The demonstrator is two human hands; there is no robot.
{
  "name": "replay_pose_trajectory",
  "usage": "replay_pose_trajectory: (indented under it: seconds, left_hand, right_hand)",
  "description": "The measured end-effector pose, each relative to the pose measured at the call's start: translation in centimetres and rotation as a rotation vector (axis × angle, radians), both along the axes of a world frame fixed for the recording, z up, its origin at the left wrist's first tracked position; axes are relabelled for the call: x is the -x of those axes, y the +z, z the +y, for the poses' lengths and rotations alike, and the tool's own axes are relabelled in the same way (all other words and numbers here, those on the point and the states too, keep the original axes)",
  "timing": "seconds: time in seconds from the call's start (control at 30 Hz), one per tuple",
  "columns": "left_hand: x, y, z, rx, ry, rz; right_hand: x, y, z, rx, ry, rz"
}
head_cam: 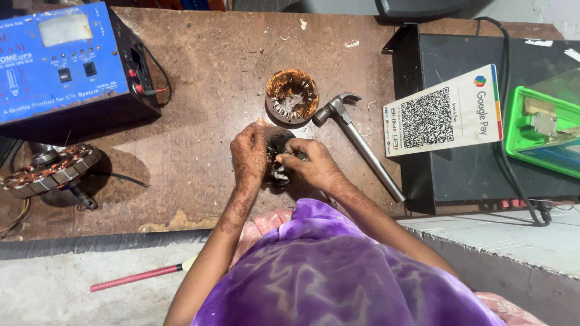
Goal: The person uses a hammer and a screwdriver to disassemble a ceiling fan motor on a workbench, hammering a punch against the rotor assembly and prying at its parts. They work the bearing out of the motor housing and separate the components by hand.
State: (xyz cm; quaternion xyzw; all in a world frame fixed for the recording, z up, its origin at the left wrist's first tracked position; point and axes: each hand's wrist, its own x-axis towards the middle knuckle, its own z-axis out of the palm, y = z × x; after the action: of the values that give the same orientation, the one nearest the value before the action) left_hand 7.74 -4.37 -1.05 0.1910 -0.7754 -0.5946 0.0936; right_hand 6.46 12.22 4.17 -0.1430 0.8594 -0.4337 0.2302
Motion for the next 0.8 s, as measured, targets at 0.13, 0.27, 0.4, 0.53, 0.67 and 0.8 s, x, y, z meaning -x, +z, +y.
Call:
replay_pose_trajectory:
  seconds: [0.13, 0.27, 0.4, 0.53, 0.67, 0.8]
  left_hand:
    - [0.0, 2.0, -0.7, 0.181, -0.124, 0.043]
    - [0.1, 3.0, -1.0, 0.379, -0.207, 0.179]
    - [0.2, 2.7, -1.0, 0.555, -0.277, 0.072]
    - [0.3, 1.6, -1.4, 0.515, -0.228, 0.196]
    - [1.5, 0.3, -1.2, 0.613, -0.212, 0.204]
    - [4.2, -0.8, -1.1, 0.680, -0.278, 0.140]
  right_hand:
    - [0.0, 0.2, 1.9, -0.053, 0.073, 0.019]
    - [0.9, 0.7, 3.3, -0.145, 0.150, 0.047]
    - [1.7, 2.2, 4.5, -0.359, 0.515, 0.326]
    - [2.2, 2.7, 4.8, -0.599, 0.618, 0.452]
    - [3.3, 1.4, 4.2, -0.218, 0.498, 0.575]
    - [4.4, 0.5, 3.3, -0.236, 0.262, -0.030]
